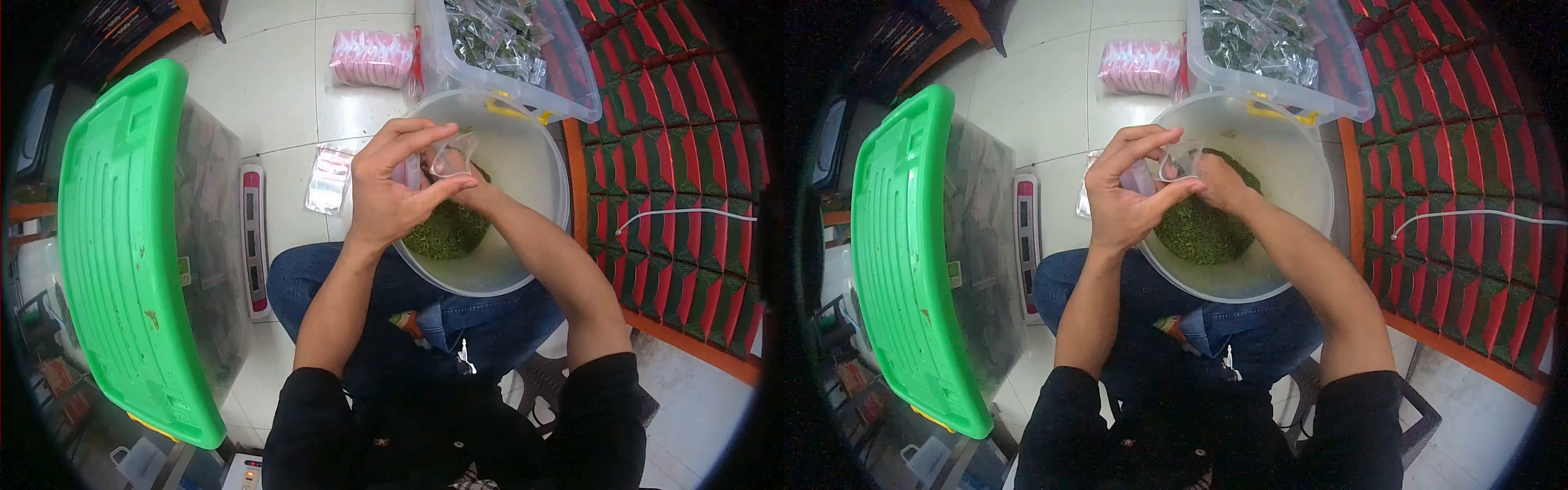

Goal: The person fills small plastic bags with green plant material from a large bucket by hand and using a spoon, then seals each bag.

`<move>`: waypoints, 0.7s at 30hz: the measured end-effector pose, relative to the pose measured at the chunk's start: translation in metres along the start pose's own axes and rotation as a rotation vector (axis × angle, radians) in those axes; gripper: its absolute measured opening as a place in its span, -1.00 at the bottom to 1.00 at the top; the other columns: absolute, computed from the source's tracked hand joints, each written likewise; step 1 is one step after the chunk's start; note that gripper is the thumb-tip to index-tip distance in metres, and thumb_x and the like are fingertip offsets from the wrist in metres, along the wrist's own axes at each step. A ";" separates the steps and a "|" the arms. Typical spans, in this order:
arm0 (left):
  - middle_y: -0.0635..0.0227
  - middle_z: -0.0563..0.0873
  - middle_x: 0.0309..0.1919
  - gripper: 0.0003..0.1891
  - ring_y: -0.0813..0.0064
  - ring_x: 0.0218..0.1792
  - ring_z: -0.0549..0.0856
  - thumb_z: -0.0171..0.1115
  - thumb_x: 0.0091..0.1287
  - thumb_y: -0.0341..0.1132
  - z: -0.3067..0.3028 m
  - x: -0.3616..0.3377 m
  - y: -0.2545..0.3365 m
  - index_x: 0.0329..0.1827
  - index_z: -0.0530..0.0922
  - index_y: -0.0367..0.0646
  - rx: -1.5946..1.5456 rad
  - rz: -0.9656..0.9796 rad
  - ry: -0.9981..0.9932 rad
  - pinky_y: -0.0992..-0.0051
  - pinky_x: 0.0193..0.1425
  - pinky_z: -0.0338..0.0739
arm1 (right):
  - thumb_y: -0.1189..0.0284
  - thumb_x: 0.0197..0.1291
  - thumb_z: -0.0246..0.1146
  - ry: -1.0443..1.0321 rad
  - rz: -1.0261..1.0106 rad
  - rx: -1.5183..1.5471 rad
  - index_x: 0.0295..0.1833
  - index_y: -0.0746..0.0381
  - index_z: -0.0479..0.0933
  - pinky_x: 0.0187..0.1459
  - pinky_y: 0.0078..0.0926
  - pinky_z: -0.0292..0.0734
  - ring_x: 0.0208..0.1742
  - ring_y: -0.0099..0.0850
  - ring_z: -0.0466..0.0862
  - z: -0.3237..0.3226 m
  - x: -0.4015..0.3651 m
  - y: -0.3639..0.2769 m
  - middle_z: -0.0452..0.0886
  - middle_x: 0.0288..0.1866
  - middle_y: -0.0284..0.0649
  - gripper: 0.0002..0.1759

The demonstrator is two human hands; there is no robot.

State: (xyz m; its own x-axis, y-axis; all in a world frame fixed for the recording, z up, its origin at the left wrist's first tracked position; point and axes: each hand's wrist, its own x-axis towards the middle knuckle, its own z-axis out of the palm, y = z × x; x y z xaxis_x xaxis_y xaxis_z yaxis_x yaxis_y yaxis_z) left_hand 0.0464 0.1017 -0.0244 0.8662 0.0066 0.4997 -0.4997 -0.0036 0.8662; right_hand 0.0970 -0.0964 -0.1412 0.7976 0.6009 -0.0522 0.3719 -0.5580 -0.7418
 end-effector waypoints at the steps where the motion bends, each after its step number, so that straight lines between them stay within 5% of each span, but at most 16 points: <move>1: 0.22 0.72 0.14 -0.40 0.59 -0.16 0.69 0.72 -0.04 -0.50 0.001 0.000 -0.001 0.16 0.74 -0.21 -0.001 -0.004 0.002 0.59 -0.06 0.65 | 0.43 0.38 0.14 -0.004 0.003 0.001 0.21 0.19 0.61 0.19 -0.10 0.61 0.22 0.00 0.69 0.003 -0.006 0.002 0.69 0.18 0.06 -0.66; 3: 0.23 0.74 0.11 -0.35 0.58 -0.13 0.72 0.73 -0.04 -0.47 0.000 -0.002 -0.004 0.22 0.72 -0.19 0.036 -0.044 -0.034 0.57 -0.07 0.69 | 0.48 0.34 0.17 -0.104 0.106 -0.098 0.18 0.17 0.61 0.19 -0.04 0.57 0.19 0.09 0.67 0.016 -0.023 0.002 0.68 0.15 0.11 -0.68; 4: 0.23 0.74 0.11 -0.35 0.58 -0.13 0.72 0.73 -0.04 -0.47 0.000 -0.002 -0.005 0.22 0.72 -0.19 0.036 -0.047 -0.035 0.57 -0.07 0.69 | 0.53 0.32 0.20 0.001 -0.117 -0.103 0.11 0.20 0.63 0.16 -0.05 0.58 0.10 0.12 0.71 0.013 -0.033 -0.018 0.72 0.01 0.10 -0.72; 5: 0.23 0.75 0.09 -0.37 0.58 -0.11 0.73 0.72 -0.02 -0.47 0.002 -0.003 -0.005 0.21 0.72 -0.20 0.002 -0.106 -0.021 0.58 -0.08 0.70 | 0.53 0.32 0.20 0.000 -0.114 -0.103 0.11 0.20 0.63 0.16 -0.05 0.58 0.10 0.12 0.71 0.006 -0.042 -0.036 0.72 0.01 0.10 -0.72; 7: 0.23 0.76 0.08 -0.39 0.58 -0.10 0.74 0.71 0.01 -0.47 0.006 -0.003 -0.002 0.20 0.71 -0.21 -0.042 -0.155 -0.012 0.58 -0.10 0.72 | 0.60 0.30 0.19 -0.548 0.370 -0.276 0.05 0.26 0.65 0.13 -0.03 0.60 0.00 0.15 0.73 -0.009 -0.055 -0.064 0.74 -0.11 0.12 -0.75; 8: 0.23 0.77 0.00 -0.42 0.57 -0.16 0.76 0.69 0.01 -0.49 0.009 -0.003 0.002 0.17 0.72 -0.22 -0.058 -0.180 0.009 0.57 -0.12 0.71 | 0.61 0.33 0.23 -0.531 0.363 -0.187 -0.06 0.33 0.64 -0.01 -0.11 0.65 -0.09 -0.05 0.79 -0.013 -0.063 -0.062 0.76 -0.17 0.03 -0.87; 9: 0.22 0.78 -0.09 -0.45 0.57 -0.22 0.77 0.67 0.01 -0.50 0.011 -0.003 0.005 0.14 0.72 -0.22 -0.073 -0.206 0.032 0.55 -0.14 0.70 | 0.61 0.33 0.23 -0.524 0.369 -0.188 -0.06 0.33 0.64 -0.01 -0.11 0.65 -0.09 -0.05 0.79 -0.017 -0.070 -0.057 0.76 -0.17 0.03 -0.87; 12: 0.22 0.78 -0.09 -0.50 0.58 -0.25 0.78 0.62 0.06 -0.54 0.013 -0.003 0.006 0.13 0.71 -0.22 -0.104 -0.194 0.017 0.57 -0.23 0.68 | 0.40 0.52 0.23 -0.284 0.528 0.615 -0.06 0.28 0.61 -0.25 -0.58 0.55 -0.25 -0.60 0.70 -0.031 -0.081 -0.044 0.68 -0.28 -0.33 -0.84; 16: 0.21 0.76 0.05 -0.50 0.60 -0.16 0.75 0.61 0.08 -0.57 0.010 -0.001 0.001 0.14 0.69 -0.25 0.084 0.029 -0.042 0.63 -0.25 0.67 | 0.35 0.59 0.17 -0.197 0.540 0.763 -0.01 0.23 0.58 -0.34 -0.67 0.40 -0.32 -0.66 0.60 -0.046 -0.099 -0.058 0.64 -0.28 -0.40 -0.82; 21: 0.23 0.72 0.07 -0.46 0.69 -0.38 0.65 0.68 0.01 -0.52 0.015 -0.006 0.011 0.13 0.73 -0.19 0.085 0.036 -0.041 0.65 -0.41 0.55 | 0.32 0.59 0.17 -0.096 0.486 0.854 -0.01 0.25 0.58 -0.31 -0.67 0.42 -0.32 -0.64 0.59 -0.059 -0.119 -0.080 0.62 -0.28 -0.38 -0.79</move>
State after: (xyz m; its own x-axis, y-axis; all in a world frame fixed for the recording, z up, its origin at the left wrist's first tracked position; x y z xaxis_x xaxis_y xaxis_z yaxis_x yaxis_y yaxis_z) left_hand 0.0363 0.0867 -0.0181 0.8482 -0.0361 0.5285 -0.5295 -0.0882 0.8437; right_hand 0.0009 -0.1571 -0.0365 0.7169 0.4809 -0.5048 -0.4835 -0.1788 -0.8569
